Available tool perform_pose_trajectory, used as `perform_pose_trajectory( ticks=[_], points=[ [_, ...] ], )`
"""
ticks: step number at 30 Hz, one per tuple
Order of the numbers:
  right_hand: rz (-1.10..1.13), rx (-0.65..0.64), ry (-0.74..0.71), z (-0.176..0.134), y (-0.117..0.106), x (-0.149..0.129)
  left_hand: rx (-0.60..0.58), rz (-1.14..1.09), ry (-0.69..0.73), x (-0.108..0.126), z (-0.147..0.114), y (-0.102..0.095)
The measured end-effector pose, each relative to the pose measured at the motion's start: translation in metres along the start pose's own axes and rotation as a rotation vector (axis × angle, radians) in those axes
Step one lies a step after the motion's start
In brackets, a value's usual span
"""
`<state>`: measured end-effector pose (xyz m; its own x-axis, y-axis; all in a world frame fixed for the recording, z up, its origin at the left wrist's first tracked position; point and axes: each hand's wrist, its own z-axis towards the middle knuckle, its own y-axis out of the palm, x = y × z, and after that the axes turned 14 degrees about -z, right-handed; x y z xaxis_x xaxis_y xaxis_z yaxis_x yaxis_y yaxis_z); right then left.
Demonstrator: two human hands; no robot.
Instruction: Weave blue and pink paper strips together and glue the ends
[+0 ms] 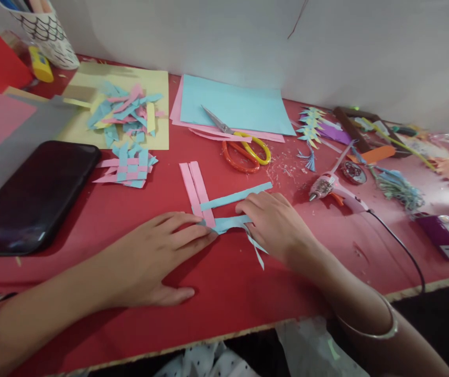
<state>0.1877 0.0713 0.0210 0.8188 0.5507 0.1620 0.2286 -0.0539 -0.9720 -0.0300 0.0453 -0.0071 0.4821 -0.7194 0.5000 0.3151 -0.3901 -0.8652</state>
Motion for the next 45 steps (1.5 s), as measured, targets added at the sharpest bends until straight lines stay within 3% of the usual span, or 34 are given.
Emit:
perform_pose_trajectory(
  ticks=[4,9,12,15,19,26,45],
  points=[
    [0.053,0.051,-0.022,0.007,0.003,0.002,0.003,0.048,0.037,0.000,-0.001,-0.001],
    [0.393,-0.013,0.009,0.006,0.003,0.011,-0.037,0.035,-0.015,0.001,-0.002,0.000],
    [0.595,-0.097,-0.014,0.004,0.002,0.015,-0.037,0.042,-0.004,0.002,-0.002,0.003],
    [0.698,-0.098,0.042,0.004,0.003,0.014,-0.019,0.071,0.027,0.002,-0.003,0.005],
    [0.687,-0.059,0.092,0.008,0.008,0.014,-0.042,0.070,0.007,0.003,-0.003,0.004],
    [0.556,0.098,-0.051,0.012,0.017,0.017,-0.086,0.050,-0.018,0.003,-0.002,-0.001],
    [0.778,-0.009,0.000,0.012,0.018,0.009,-0.060,-0.002,-0.007,-0.001,-0.005,-0.004]
  ],
)
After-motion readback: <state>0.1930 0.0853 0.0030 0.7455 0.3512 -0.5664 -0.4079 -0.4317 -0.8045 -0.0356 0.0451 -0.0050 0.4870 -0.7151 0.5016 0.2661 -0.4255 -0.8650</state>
